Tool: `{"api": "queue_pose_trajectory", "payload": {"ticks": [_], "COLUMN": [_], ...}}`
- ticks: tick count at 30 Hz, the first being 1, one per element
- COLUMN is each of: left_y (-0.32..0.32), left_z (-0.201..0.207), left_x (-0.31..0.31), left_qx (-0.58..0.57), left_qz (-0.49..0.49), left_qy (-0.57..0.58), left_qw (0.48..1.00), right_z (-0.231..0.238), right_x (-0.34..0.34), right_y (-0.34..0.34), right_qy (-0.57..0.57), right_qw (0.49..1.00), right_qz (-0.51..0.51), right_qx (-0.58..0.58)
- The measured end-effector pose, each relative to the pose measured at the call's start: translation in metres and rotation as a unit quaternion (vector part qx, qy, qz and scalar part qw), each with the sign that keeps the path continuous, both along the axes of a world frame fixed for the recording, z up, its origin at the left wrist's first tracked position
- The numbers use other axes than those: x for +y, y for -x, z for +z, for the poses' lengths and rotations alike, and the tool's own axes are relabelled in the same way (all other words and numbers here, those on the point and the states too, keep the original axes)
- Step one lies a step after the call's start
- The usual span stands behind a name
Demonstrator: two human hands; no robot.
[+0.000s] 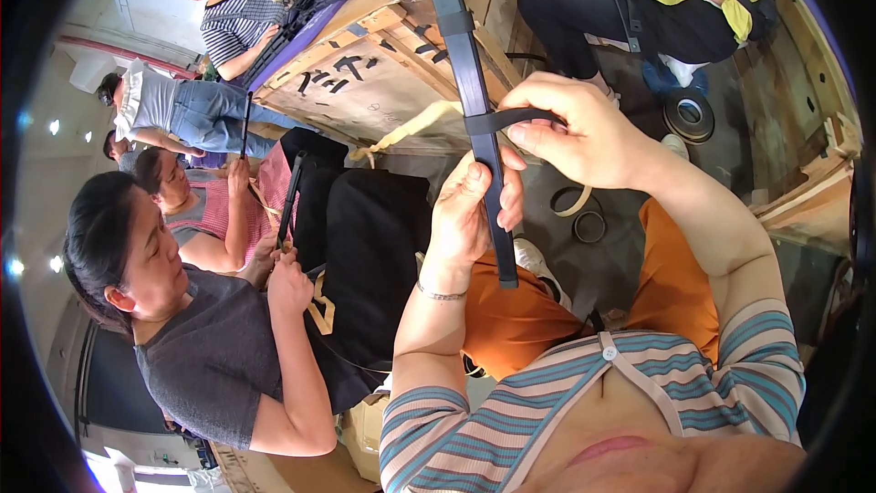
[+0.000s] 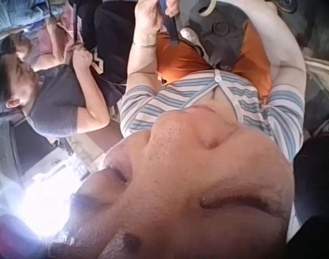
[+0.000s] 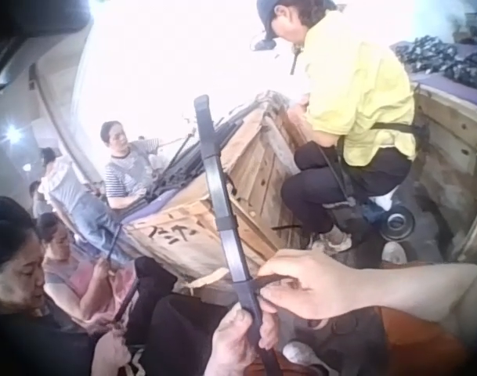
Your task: Applying adhesive tape around a black plastic component or pole as part of an assembly process.
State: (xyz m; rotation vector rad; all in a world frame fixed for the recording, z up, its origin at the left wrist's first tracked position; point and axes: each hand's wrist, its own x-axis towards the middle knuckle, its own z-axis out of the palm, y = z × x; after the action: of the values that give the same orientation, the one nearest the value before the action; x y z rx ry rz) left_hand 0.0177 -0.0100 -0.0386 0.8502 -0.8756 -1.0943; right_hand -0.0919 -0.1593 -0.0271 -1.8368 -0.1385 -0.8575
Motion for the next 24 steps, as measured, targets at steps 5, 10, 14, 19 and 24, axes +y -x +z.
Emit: {"api": "queue_pose_trajectory", "payload": {"ticks": [5, 10, 14, 19, 24], "left_y": [-0.001, 0.004, 0.002, 0.005, 0.008], "left_z": [-0.002, -0.002, 0.002, 0.005, 0.008], "left_x": [-0.001, 0.002, 0.008, 0.008, 0.011], "left_qx": [-0.008, -0.068, 0.017, 0.143, 0.088], "left_qz": [0.021, 0.047, -0.005, -0.106, -0.188], "left_qy": [-0.022, -0.017, 0.002, 0.015, 0.057], "left_qw": [0.999, 0.996, 1.0, 0.984, 0.977], "right_z": [0.004, 0.01, 0.008, -0.021, -0.004], "right_x": [0.003, 0.013, 0.02, 0.024, 0.032], "right_y": [-0.004, -0.006, -0.018, -0.05, -0.042], "right_qy": [0.053, -0.027, -0.108, -0.158, -0.282], "right_qw": [0.995, 0.998, 0.993, 0.986, 0.95], "right_qz": [-0.083, -0.011, 0.034, -0.012, 0.111], "right_qx": [0.009, 0.05, 0.023, 0.056, 0.079]}}
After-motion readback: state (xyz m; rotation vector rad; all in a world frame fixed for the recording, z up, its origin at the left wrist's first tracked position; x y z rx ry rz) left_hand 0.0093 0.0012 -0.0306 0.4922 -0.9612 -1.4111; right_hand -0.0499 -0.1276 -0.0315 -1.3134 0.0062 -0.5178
